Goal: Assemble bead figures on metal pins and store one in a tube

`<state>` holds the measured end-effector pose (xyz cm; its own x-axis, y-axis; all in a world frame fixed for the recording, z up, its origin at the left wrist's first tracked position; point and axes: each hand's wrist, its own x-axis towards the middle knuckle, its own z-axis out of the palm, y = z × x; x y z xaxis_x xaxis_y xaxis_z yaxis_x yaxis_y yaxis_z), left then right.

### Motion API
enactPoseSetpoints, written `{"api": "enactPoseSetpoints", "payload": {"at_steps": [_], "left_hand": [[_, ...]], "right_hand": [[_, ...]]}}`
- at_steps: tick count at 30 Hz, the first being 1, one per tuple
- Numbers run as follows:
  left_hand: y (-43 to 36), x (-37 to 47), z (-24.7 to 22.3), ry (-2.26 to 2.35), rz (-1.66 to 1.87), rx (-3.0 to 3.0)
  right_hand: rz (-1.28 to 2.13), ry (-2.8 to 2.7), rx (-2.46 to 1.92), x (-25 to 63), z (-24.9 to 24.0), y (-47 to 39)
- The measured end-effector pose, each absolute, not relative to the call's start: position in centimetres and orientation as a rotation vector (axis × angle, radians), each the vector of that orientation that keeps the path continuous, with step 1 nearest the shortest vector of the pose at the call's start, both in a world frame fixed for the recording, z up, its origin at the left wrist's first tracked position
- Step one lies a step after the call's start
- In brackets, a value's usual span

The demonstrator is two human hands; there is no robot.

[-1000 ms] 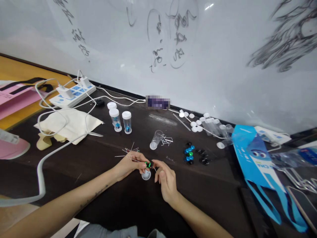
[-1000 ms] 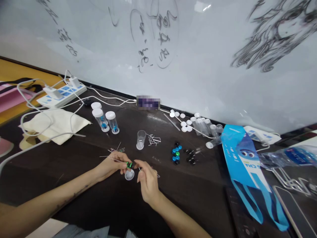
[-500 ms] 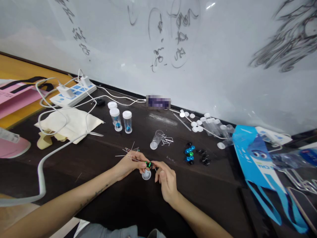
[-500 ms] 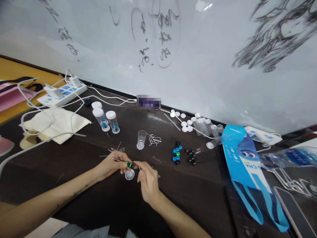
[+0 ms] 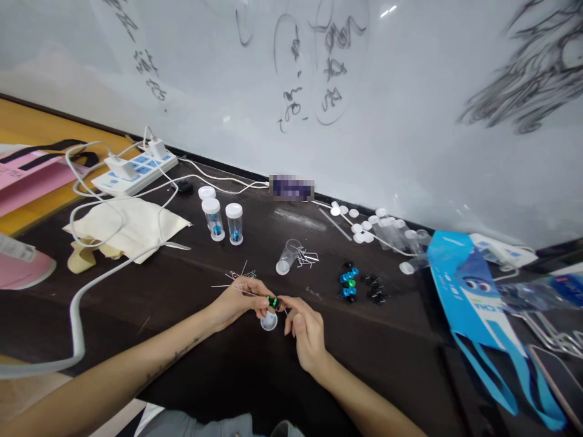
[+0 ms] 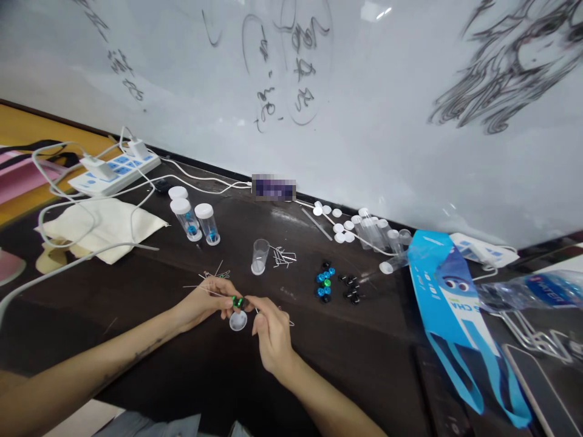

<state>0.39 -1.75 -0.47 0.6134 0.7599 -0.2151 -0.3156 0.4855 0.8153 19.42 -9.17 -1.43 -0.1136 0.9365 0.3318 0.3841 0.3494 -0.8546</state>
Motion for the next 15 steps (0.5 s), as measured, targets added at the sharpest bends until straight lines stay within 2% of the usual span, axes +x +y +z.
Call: {"api": "enactPoseSetpoints", "payload": {"at_steps": [15], "left_hand": [[-1.7,0.39,-0.47,0.629,0.707,0.826]], "right_hand": [[0.754,-1.688,-1.19,19.45,-1.57,-9.13]]}}
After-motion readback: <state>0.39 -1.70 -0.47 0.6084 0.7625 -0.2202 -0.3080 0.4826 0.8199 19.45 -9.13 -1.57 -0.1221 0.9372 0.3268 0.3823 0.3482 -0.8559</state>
